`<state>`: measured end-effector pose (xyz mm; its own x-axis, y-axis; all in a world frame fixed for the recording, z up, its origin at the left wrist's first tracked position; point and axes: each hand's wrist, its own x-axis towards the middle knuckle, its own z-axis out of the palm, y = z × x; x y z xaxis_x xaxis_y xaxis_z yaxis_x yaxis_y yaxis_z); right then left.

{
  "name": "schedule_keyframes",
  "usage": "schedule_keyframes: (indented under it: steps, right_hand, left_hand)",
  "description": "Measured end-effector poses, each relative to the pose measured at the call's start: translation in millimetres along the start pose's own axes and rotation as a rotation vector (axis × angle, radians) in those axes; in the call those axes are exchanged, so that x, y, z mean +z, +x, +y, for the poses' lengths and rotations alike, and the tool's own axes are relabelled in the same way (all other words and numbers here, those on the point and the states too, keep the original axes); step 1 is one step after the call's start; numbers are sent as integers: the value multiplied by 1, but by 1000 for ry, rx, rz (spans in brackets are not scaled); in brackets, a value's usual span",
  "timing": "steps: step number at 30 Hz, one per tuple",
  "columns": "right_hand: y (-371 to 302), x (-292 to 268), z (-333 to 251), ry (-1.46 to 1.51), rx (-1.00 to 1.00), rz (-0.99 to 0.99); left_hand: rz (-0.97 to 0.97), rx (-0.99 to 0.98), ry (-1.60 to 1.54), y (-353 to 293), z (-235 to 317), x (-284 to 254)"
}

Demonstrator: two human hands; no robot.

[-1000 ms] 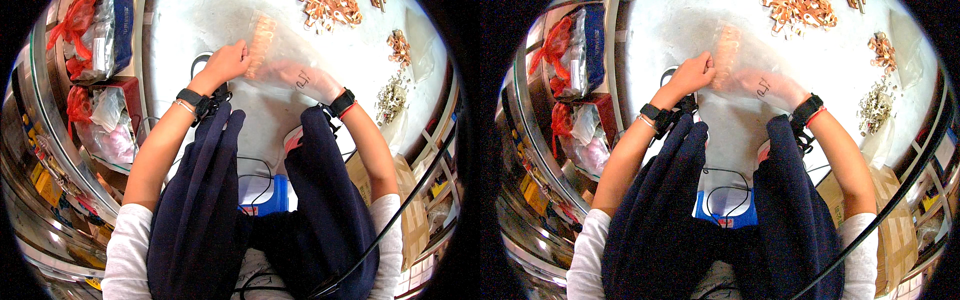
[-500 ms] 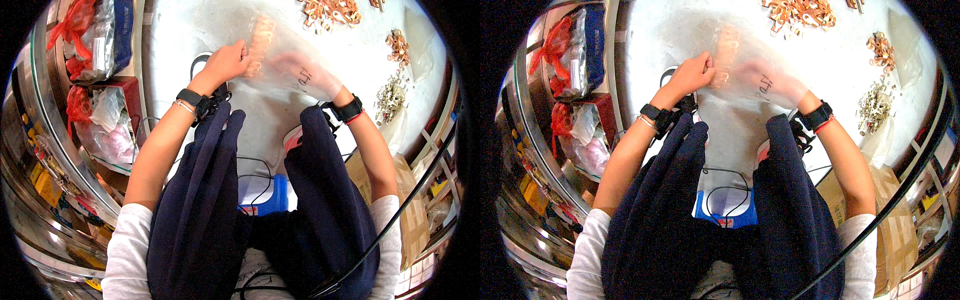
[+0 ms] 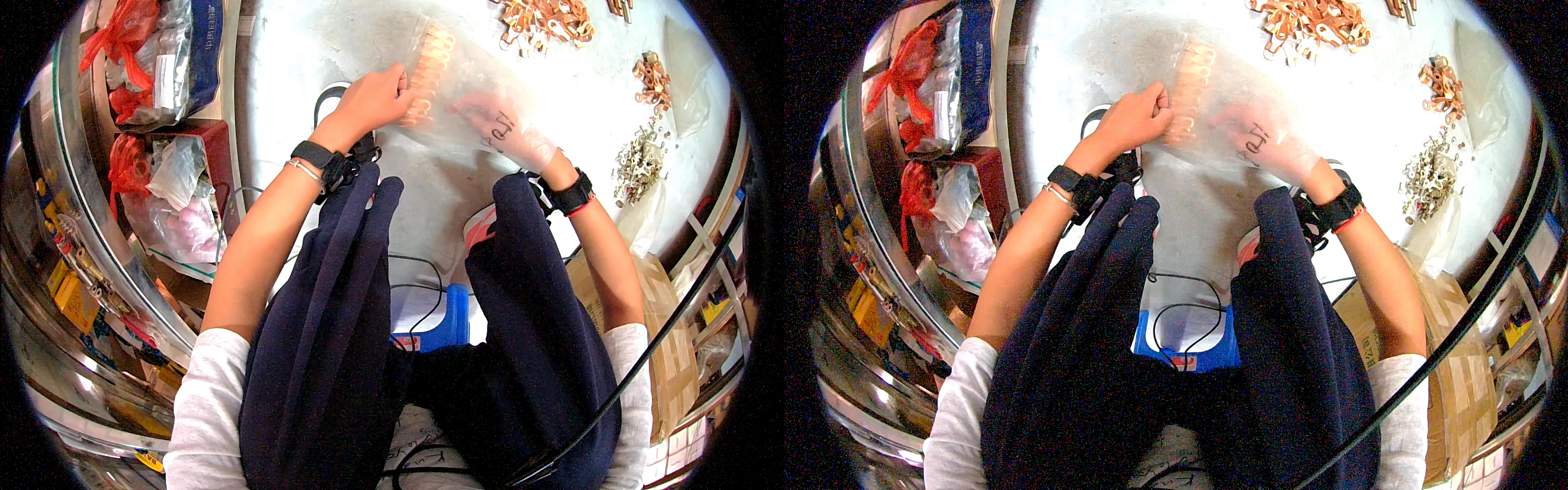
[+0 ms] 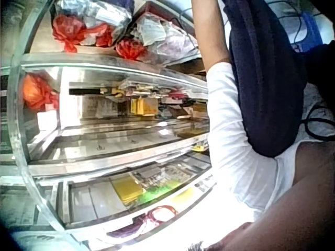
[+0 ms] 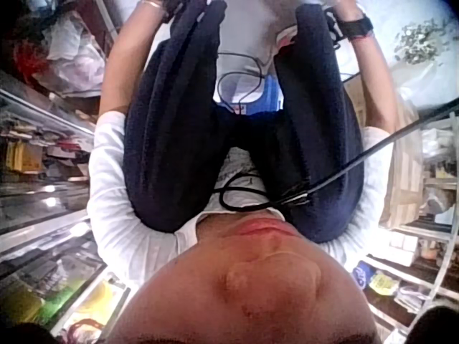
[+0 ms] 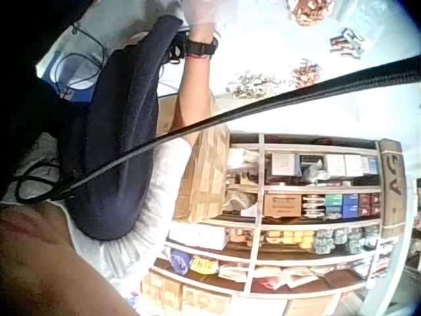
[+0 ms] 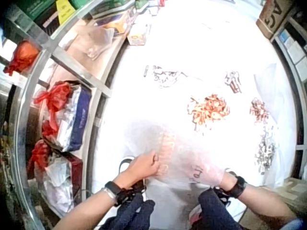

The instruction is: Manually sort and place small metal hardware pieces into a plastic bag.

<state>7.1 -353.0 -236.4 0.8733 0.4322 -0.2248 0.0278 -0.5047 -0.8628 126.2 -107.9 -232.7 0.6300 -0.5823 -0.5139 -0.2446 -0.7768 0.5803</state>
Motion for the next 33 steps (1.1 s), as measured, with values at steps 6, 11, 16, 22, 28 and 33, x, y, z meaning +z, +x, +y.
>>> schedule_keyframes:
  steps: [6,11,16,22,28,33]
  right_hand:
    - [14,23,28,-565,-534,33]
    - [19,23,16,-509,-318,-124]
    - [21,14,-4,-391,-290,-77]
    - [37,26,9,-229,-329,-103]
    - [32,37,18,-273,-300,-19]
    - [43,33,9,-359,-160,-204]
  left_hand:
    - [-9,-8,2,0,2,-2]
    - [5,-11,4,0,3,-1]
    - [-1,-9,-7,0,1,-1]
    - [-2,-5,4,0,1,-1]
    - [-6,-1,-5,0,1,-1]
    - [8,16,-6,0,1,-1]
